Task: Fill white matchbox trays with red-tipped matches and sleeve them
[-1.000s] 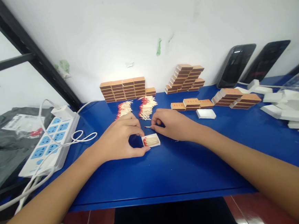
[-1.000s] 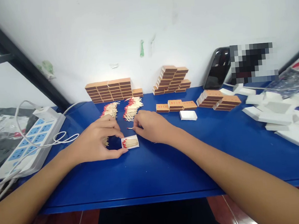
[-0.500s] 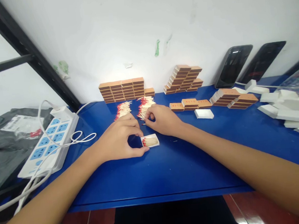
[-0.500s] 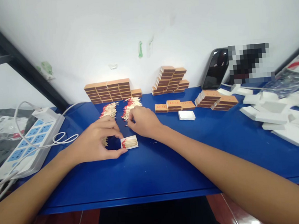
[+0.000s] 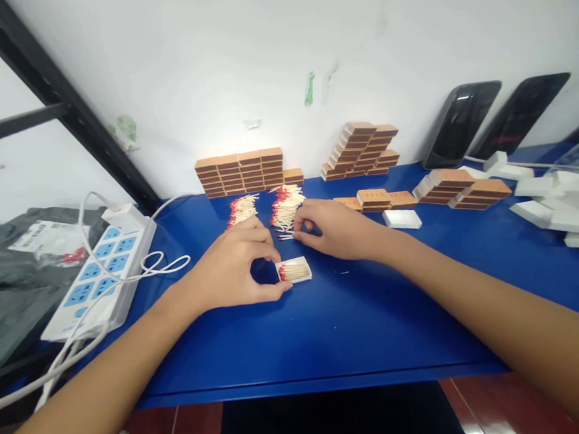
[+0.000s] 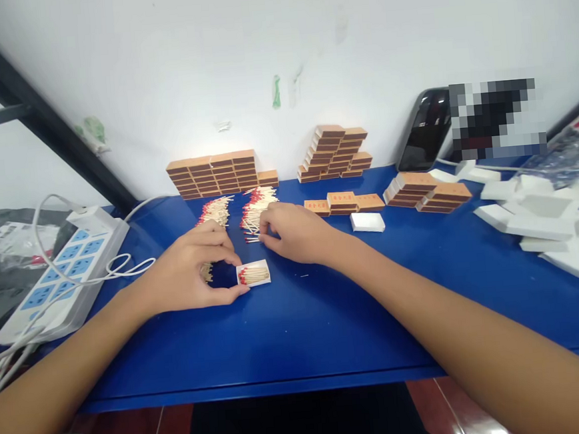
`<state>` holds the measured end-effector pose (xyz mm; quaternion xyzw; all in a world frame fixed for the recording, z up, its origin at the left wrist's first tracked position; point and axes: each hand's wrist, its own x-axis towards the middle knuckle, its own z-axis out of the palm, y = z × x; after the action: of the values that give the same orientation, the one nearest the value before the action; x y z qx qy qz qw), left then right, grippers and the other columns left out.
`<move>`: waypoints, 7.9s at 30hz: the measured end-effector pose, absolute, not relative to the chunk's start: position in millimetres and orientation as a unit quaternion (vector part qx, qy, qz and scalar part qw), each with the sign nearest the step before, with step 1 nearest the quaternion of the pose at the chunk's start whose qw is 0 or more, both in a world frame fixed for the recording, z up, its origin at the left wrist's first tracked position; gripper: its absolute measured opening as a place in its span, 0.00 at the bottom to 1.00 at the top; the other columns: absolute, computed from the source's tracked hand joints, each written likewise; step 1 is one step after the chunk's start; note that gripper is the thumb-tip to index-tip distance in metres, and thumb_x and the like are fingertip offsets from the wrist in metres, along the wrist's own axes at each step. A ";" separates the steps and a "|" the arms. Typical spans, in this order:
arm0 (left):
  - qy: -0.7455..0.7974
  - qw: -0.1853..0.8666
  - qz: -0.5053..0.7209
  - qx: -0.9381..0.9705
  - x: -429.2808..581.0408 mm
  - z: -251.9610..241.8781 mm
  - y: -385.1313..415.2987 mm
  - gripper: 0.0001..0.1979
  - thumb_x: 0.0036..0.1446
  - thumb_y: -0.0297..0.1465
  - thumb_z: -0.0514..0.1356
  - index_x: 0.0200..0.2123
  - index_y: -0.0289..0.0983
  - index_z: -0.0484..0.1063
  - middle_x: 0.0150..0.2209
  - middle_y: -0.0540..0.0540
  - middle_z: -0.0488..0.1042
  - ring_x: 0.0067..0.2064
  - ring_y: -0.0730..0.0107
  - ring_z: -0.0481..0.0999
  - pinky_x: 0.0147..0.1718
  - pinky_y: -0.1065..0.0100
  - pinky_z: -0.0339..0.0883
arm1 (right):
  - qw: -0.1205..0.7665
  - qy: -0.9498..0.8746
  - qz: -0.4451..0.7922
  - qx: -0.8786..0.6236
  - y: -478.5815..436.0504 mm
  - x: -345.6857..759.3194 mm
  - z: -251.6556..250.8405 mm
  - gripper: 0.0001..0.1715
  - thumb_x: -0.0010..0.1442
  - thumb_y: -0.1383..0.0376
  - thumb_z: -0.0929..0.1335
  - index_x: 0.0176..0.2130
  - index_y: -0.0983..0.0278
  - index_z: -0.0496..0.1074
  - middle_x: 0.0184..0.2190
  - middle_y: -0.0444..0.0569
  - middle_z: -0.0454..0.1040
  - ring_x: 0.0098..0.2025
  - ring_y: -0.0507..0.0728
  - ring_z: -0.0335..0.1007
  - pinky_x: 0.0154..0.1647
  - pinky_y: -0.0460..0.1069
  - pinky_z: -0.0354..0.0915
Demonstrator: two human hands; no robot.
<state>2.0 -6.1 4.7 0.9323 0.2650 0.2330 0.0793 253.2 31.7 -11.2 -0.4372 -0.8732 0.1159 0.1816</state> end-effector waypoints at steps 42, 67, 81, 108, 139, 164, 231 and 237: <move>0.287 0.040 0.233 0.928 0.2 3.8 -1.5 0.12 0.60 0.41 0.72 0.38 0.39 0.83 0.34 0.47 0.78 0.40 0.62 0.73 0.44 0.58 0.70 | 0.156 -0.877 0.160 -0.426 -7.4 257.3 0.6 0.02 0.69 0.66 0.71 0.41 0.60 0.74 0.39 0.48 0.75 0.36 0.56 0.70 0.35 0.51 0.59; 0.286 0.045 0.232 0.929 0.4 4.7 -1.2 0.12 0.59 0.42 0.73 0.37 0.39 0.84 0.33 0.46 0.78 0.40 0.61 0.73 0.42 0.58 0.70 | 0.235 -0.865 0.100 -0.431 39.4 252.2 -26.9 0.09 0.69 0.66 0.70 0.34 0.62 0.74 0.36 0.51 0.76 0.42 0.60 0.66 0.48 0.55 0.61; 0.273 0.047 0.234 0.932 0.6 3.0 -1.1 0.13 0.59 0.41 0.73 0.35 0.37 0.83 0.34 0.45 0.78 0.41 0.60 0.73 0.43 0.57 0.71 | 0.278 -0.849 0.146 -0.426 35.4 226.7 -33.4 0.05 0.67 0.65 0.74 0.41 0.62 0.75 0.37 0.48 0.75 0.41 0.57 0.69 0.46 0.52 0.62; 0.277 0.050 0.229 0.932 -0.3 4.0 -1.0 0.13 0.59 0.42 0.73 0.37 0.37 0.83 0.34 0.45 0.79 0.41 0.60 0.75 0.44 0.57 0.73 | 0.212 -0.878 0.145 -0.403 35.8 235.7 -21.8 0.12 0.72 0.69 0.67 0.50 0.63 0.79 0.40 0.51 0.76 0.42 0.57 0.71 0.45 0.50 0.62; 0.282 0.058 0.223 0.931 0.0 6.1 -2.4 0.12 0.58 0.42 0.73 0.36 0.39 0.83 0.35 0.46 0.79 0.41 0.60 0.75 0.43 0.58 0.72 | 0.165 -0.869 0.161 -0.437 19.7 255.8 -12.0 0.08 0.69 0.67 0.68 0.35 0.62 0.72 0.34 0.48 0.74 0.33 0.55 0.66 0.36 0.50 0.59; 0.282 0.055 0.217 0.933 0.3 5.8 -1.7 0.12 0.59 0.42 0.72 0.37 0.39 0.84 0.35 0.46 0.80 0.41 0.60 0.75 0.45 0.57 0.72 | 0.204 -0.856 0.187 -0.438 21.7 243.8 -16.7 0.08 0.68 0.61 0.74 0.40 0.62 0.75 0.35 0.46 0.74 0.37 0.55 0.67 0.38 0.49 0.58; 0.288 0.028 0.231 0.929 -0.4 3.6 2.7 0.13 0.60 0.43 0.72 0.37 0.38 0.84 0.33 0.46 0.78 0.39 0.62 0.73 0.40 0.59 0.69 | 0.197 -0.873 0.172 -0.411 2.1 254.6 -0.7 0.09 0.73 0.63 0.67 0.38 0.62 0.71 0.39 0.49 0.72 0.37 0.55 0.66 0.38 0.51 0.59; 0.287 0.022 0.233 0.929 -0.6 3.5 2.3 0.14 0.61 0.43 0.72 0.37 0.37 0.84 0.33 0.46 0.78 0.39 0.61 0.73 0.40 0.58 0.70 | 0.184 -0.874 0.173 -0.416 1.3 253.3 1.1 0.08 0.74 0.64 0.68 0.39 0.63 0.72 0.39 0.49 0.72 0.37 0.55 0.66 0.39 0.50 0.59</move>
<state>-0.6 2.3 3.5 0.9287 0.2874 0.2332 0.0220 253.3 1.3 1.1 -0.4158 -0.8737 0.1733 0.1836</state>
